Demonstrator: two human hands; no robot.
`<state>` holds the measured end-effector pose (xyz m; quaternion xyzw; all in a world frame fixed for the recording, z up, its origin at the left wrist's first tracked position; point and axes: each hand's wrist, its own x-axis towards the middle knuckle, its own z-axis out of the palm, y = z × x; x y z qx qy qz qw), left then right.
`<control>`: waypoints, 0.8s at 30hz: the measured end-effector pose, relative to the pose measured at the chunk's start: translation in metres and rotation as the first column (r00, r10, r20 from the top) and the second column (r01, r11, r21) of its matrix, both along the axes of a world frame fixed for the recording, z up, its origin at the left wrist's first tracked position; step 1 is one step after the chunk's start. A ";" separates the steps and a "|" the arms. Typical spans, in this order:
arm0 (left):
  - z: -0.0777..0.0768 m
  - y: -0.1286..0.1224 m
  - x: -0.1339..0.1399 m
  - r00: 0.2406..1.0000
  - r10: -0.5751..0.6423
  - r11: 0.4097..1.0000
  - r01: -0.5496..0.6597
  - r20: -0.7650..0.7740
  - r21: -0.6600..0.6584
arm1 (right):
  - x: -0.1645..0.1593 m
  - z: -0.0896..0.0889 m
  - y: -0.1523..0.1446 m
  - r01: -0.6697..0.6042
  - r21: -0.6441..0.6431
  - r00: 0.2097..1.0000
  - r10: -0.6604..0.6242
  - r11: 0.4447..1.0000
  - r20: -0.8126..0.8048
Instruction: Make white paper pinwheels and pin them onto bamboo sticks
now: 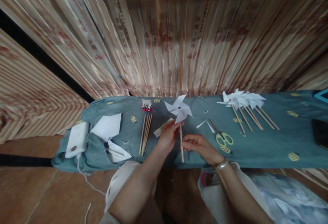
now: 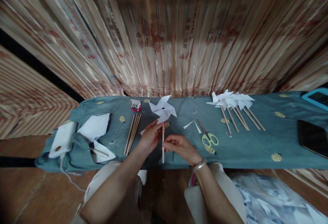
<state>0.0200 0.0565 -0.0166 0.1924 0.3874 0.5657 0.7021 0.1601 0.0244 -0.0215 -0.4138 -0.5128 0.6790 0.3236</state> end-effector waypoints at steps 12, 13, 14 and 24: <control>-0.012 -0.006 0.007 0.997 -0.057 0.998 0.055 -0.049 -0.025 | 0.000 -0.006 0.005 0.095 0.015 0.995 -0.094 0.995 -0.027; -0.013 -0.007 0.007 0.996 -0.071 0.997 0.070 -0.055 -0.029 | 0.001 -0.006 0.007 0.106 0.018 0.994 -0.105 0.994 -0.027; -0.015 -0.008 0.007 0.994 -0.086 0.996 0.084 -0.060 -0.036 | 0.002 -0.007 0.009 0.114 0.019 0.993 -0.114 0.993 -0.024; -0.018 -0.015 0.003 0.980 -0.107 0.994 0.107 -0.169 -0.010 | 0.004 -0.010 0.015 0.123 -0.018 0.992 -0.123 0.992 -0.014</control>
